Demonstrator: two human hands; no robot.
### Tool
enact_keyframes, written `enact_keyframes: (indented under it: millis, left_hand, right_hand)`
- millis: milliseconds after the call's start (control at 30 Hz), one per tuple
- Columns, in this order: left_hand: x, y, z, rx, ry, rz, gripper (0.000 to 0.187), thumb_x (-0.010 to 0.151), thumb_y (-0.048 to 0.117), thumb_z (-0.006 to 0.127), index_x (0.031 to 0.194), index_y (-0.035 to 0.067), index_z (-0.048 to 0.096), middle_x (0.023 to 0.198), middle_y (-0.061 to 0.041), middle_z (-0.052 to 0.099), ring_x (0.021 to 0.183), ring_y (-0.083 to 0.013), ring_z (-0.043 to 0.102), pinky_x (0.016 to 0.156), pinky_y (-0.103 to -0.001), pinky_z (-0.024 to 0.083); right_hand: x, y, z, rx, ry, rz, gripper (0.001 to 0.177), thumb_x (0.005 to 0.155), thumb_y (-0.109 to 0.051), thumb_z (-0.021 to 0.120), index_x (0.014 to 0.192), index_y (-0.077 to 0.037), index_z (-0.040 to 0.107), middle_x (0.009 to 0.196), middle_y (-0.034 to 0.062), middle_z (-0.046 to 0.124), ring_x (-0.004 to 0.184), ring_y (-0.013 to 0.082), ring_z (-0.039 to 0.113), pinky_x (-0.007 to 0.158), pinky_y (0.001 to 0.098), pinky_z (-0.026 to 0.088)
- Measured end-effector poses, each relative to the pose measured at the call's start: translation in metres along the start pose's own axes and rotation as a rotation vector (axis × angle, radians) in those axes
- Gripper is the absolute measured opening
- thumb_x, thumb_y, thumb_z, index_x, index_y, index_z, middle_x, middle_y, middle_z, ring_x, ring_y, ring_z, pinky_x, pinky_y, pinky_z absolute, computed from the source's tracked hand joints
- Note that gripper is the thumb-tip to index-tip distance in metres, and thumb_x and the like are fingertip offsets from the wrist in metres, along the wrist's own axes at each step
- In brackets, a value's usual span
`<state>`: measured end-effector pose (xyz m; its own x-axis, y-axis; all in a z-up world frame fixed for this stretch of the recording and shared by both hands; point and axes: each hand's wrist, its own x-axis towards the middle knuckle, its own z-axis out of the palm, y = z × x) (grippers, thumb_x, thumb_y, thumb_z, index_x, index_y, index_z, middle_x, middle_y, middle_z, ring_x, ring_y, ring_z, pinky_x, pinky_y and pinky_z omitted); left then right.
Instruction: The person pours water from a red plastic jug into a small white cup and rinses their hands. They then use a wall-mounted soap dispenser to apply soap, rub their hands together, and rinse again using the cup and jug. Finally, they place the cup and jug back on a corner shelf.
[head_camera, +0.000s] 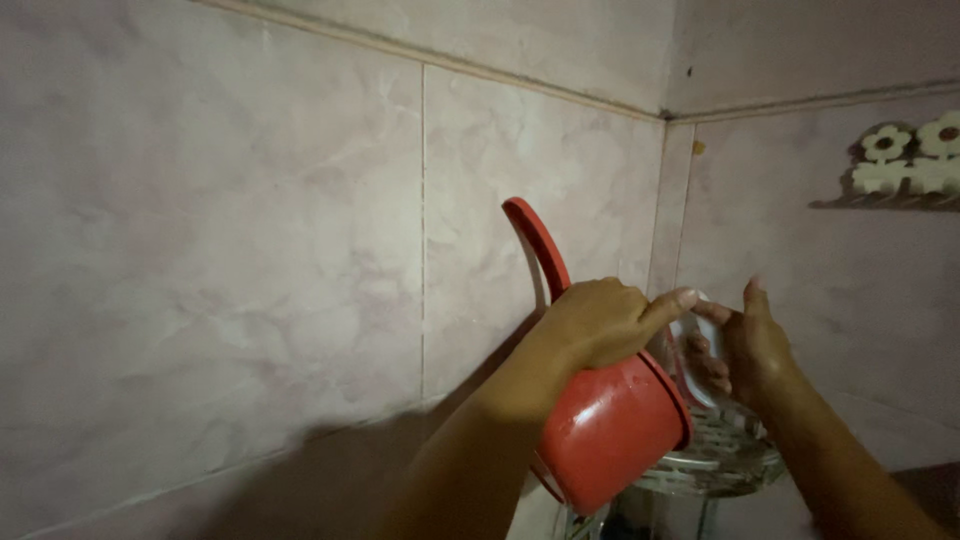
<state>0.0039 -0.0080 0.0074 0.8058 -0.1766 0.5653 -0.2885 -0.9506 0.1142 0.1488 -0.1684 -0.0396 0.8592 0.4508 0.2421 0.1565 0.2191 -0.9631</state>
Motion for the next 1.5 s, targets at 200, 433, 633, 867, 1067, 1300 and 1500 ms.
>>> enact_keyframes:
  millis: [200,433,633,867,1067,1300,1500]
  left_hand:
    - [-0.005,0.007,-0.007,0.036,-0.046,-0.080,0.103,0.097,0.073,0.012,0.062,-0.002,0.072,0.065,-0.023,0.069,0.068,-0.0371,0.073,0.072,-0.049,0.057]
    - [-0.003,0.001,-0.004,0.031,0.026,-0.022,0.098,0.097,0.071,0.014,0.069,-0.001,0.074,0.072,-0.024,0.071,0.073,-0.0400,0.071,0.075,-0.049,0.055]
    - [-0.001,0.003,-0.005,0.013,-0.030,-0.060,0.098,0.097,0.071,0.013,0.072,0.000,0.076,0.071,-0.023,0.072,0.075,-0.0378,0.073,0.078,-0.049,0.056]
    - [0.000,0.000,-0.001,0.002,-0.005,-0.062,0.098,0.096,0.073,0.014,0.073,0.001,0.077,0.069,-0.021,0.071,0.075,-0.0369,0.073,0.078,-0.048,0.056]
    - [0.003,-0.002,-0.001,0.034,-0.016,-0.057,0.102,0.095,0.075,0.013,0.066,0.000,0.075,0.068,-0.023,0.070,0.071,-0.0372,0.072,0.076,-0.049,0.056]
    - [0.003,-0.001,0.000,0.037,-0.028,-0.043,0.100,0.096,0.073,0.014,0.060,-0.001,0.070,0.065,-0.024,0.068,0.068,-0.0391,0.070,0.075,-0.050,0.055]
    - [0.000,-0.001,0.001,0.082,0.013,-0.015,0.098,0.097,0.072,0.014,0.059,0.000,0.070,0.065,-0.023,0.067,0.070,-0.0390,0.069,0.076,-0.050,0.054]
  right_hand:
    - [-0.025,-0.022,0.013,-0.014,-0.059,0.028,0.103,0.094,-0.080,0.004,0.148,-0.004,0.047,0.059,0.0067,0.040,0.034,0.0164,0.024,0.032,0.0336,0.022]
    - [-0.040,-0.019,0.014,-0.033,-0.090,-0.003,0.105,0.096,-0.083,0.005,0.147,-0.002,0.048,0.059,0.0049,0.038,0.034,0.0151,0.026,0.031,0.0330,0.025]
    - [-0.040,-0.019,0.023,-0.084,-0.057,0.055,0.103,0.097,-0.081,0.004,0.146,-0.003,0.050,0.060,0.0078,0.037,0.036,0.0161,0.024,0.032,0.0332,0.022]
    - [-0.034,-0.007,0.026,-0.073,-0.083,0.104,0.102,0.096,-0.082,0.003,0.145,-0.006,0.051,0.060,0.0062,0.039,0.035,0.0148,0.023,0.031,0.0315,0.022]
    - [-0.009,0.010,0.015,-0.117,-0.101,0.225,0.102,0.094,-0.079,0.002,0.140,-0.007,0.057,0.061,0.0043,0.036,0.036,0.0128,0.023,0.032,0.0299,0.023]
    - [0.027,0.059,-0.017,-0.147,-0.063,0.335,0.098,0.099,-0.077,0.008,0.141,-0.006,0.061,0.109,0.0064,0.057,0.094,0.0260,0.057,0.089,0.0454,0.049]
    - [0.033,0.075,-0.013,-0.057,-0.081,0.419,0.089,0.101,-0.072,0.009,0.137,-0.008,0.059,0.136,0.0281,0.060,0.106,0.0382,0.061,0.096,0.0483,0.047]
